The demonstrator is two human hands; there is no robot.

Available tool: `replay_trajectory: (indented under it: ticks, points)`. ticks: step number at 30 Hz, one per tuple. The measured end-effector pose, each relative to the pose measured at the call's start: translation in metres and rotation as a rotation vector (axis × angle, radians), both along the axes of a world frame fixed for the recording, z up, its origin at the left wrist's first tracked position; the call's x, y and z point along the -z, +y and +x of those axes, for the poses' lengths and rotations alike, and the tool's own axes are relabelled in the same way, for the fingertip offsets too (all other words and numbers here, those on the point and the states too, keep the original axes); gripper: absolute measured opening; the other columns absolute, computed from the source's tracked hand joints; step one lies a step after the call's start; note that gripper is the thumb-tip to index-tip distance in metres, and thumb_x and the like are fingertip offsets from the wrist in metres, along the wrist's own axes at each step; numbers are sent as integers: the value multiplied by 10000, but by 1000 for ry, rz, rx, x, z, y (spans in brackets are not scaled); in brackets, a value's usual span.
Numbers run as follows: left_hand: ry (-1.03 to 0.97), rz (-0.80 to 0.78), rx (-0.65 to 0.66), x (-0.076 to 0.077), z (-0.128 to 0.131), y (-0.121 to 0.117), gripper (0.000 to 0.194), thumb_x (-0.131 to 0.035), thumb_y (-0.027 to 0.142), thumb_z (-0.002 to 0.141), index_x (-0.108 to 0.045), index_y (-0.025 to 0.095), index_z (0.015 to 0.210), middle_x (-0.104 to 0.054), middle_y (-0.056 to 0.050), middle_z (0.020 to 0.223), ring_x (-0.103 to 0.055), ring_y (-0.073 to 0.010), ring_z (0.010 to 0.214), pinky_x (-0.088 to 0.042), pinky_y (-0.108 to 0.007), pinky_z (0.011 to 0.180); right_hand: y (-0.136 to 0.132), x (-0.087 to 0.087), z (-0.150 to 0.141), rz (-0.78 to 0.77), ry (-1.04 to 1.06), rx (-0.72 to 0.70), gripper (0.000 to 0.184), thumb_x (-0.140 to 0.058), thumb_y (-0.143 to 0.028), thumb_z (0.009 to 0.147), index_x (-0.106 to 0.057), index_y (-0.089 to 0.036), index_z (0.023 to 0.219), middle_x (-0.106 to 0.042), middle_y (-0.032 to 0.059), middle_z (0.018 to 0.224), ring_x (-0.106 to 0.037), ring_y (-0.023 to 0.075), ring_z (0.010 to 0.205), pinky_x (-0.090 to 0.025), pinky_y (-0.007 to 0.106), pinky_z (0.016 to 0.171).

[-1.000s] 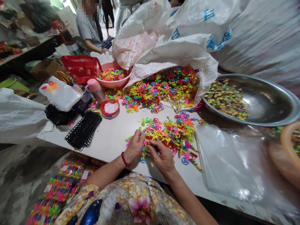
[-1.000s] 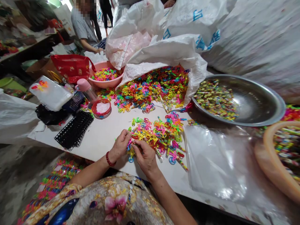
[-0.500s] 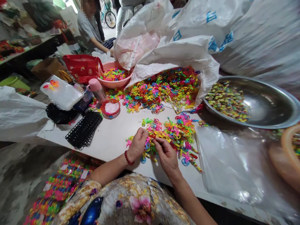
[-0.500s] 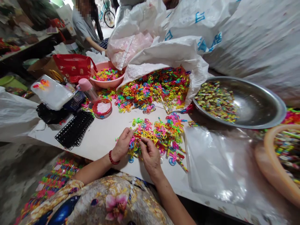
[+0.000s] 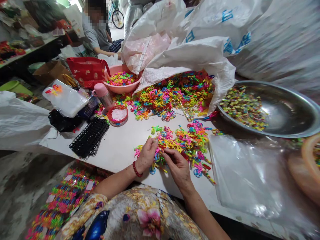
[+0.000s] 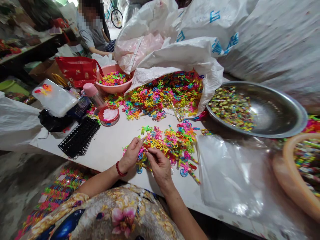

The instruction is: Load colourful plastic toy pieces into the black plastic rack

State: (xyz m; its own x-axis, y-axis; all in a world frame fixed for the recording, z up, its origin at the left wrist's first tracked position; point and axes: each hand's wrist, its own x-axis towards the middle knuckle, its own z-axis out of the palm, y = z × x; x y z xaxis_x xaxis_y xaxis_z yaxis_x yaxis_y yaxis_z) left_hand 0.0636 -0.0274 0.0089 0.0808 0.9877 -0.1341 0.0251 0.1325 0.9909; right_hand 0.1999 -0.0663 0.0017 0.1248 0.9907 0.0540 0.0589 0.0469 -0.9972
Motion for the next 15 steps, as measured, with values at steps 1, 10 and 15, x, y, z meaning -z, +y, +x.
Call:
replay_trajectory:
  ticks: [1, 10, 15]
  points:
    - [13, 9, -3, 0, 0, 0, 359, -471, 548, 946, -444, 214, 820, -426, 42, 744, -393, -123, 688, -352, -262, 670, 0, 0, 1, 13, -10, -7, 234, -715, -425, 833, -749, -240, 973, -754, 57, 955, -698, 203, 876, -585, 371, 823]
    - [269, 84, 38, -17, -11, -1, 261, -469, 420, 952, -446, 222, 784, -454, 46, 687, -415, -133, 642, -322, -275, 630, -6, -6, 2, 115, -135, -121, 159, -673, -318, 875, -752, -242, 990, -759, 55, 950, -709, 199, 849, -589, 356, 792]
    - [267, 84, 54, -4, -20, -9, 254, -471, 407, 947, -469, 214, 782, -463, 42, 695, -427, -134, 656, -335, -274, 649, -14, -17, -10, 159, -260, -203, 148, -605, -290, 909, -724, -234, 975, -753, 60, 927, -704, 201, 849, -582, 356, 804]
